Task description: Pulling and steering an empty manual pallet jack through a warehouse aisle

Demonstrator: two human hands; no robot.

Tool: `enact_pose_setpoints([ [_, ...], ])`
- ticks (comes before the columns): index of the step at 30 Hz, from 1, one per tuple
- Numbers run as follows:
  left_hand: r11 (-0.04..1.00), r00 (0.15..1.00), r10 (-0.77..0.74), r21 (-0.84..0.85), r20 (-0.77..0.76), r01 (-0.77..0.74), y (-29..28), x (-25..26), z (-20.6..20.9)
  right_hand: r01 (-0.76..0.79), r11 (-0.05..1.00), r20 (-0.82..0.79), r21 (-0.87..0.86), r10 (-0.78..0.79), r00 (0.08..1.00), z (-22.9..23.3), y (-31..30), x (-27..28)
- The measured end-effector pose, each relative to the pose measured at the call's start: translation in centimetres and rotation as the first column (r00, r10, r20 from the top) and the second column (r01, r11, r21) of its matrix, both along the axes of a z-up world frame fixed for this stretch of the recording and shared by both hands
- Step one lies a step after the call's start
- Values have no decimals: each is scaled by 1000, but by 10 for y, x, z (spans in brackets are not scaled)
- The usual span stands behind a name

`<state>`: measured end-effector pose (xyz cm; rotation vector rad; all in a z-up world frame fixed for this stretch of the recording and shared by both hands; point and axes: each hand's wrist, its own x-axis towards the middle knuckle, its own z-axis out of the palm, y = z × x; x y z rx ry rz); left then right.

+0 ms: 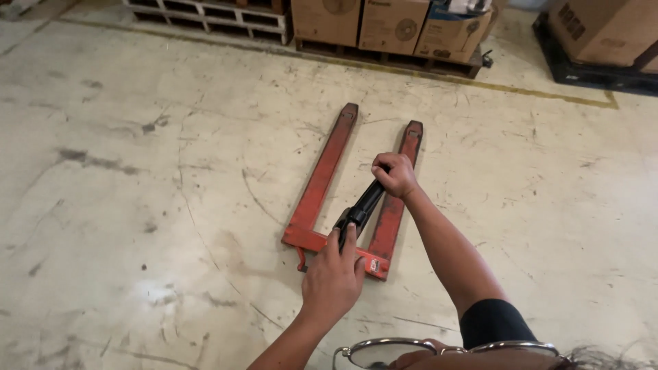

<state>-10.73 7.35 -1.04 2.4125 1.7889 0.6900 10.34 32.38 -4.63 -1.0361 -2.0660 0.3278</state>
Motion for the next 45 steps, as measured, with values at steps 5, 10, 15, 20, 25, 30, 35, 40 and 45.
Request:
enact_pose_setpoints([
  [5, 999, 1000, -26, -22, -8, 26, 41, -38, -1, 44, 999, 15, -8, -44, 999, 0, 37, -37],
  [10, 999, 999, -27, -31, 44, 28, 79, -88, -5, 134, 987, 35, -89, -131, 991, 0, 62, -79],
  [15, 997, 992, 25, -81, 122, -15, 122, -154, 8, 182, 977, -48, -112, -188, 981, -26, 120, -125],
  [20, 997, 989, 60, -55, 132, -53, 175, -219, 9, 204, 974, 9, 95, -206, 978, -25, 158, -181],
  [25, 991, 983, 136, -18, 123, -134, 229, -286, 6, 273, 930, 47, 246, -293, 955, -23, 187, -243],
  [30, 968, 974, 218, 112, 52, -223, 301, -358, -26, 366, 901, -14, 232, -373, 928, -33, 232, -307],
  [35, 964, 971, 236, 117, 29, -238, 375, -410, -27, 429, 865, -6, 261, -443, 897, -46, 287, -352],
  [40, 964, 977, 206, 159, 46, -211, 457, -450, -28, 495, 828, 11, 261, -516, 857, -35, 343, -380],
  [45, 934, 992, 112, 335, 56, -125, 530, -479, -40, 581, 754, 28, 305, -617, 787, -51, 393, -398],
])
